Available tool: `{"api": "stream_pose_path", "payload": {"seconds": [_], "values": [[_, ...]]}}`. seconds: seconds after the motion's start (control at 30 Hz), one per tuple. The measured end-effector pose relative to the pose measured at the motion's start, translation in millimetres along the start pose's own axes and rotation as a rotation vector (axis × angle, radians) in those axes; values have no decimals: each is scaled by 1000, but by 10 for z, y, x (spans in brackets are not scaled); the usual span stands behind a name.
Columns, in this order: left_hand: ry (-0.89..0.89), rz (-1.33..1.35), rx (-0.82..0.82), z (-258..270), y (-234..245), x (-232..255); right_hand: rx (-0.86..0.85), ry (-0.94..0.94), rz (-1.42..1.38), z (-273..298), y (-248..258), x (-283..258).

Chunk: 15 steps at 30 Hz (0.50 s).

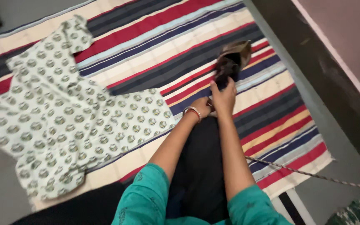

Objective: The person irons a patterned cloth laid on a striped mat, smoothing it with hands and using an electric iron. The person repeatedly folds and unfolds sections of the cloth while ironing different areas.

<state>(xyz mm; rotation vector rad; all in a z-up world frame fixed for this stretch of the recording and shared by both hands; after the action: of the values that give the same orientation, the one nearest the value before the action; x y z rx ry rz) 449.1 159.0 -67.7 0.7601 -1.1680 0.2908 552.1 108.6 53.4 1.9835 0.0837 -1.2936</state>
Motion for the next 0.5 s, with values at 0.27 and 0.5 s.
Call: {"api": "stream_pose_path", "payload": {"seconds": [0.27,0.5], "values": [[-245,-685,342,1896,1379,258,-434,425,361,1229,-241,-1135],[0,-913,571,3717,2282,-516,-1179,639,72,2568,-1197,-1694]]}}
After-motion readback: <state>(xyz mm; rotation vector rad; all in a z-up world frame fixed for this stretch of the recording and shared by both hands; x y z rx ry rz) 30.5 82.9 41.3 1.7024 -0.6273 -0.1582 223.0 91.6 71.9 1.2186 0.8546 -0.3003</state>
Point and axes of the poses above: each hand's wrist, its own z-axis away from the middle knuckle, its own y-axis out of the back of the hand, x = y × z, the point moved 10 cm from there along -z, towards the middle knuckle, and after that the axes turned 6 degrees about -y, right-handed, at the moved point
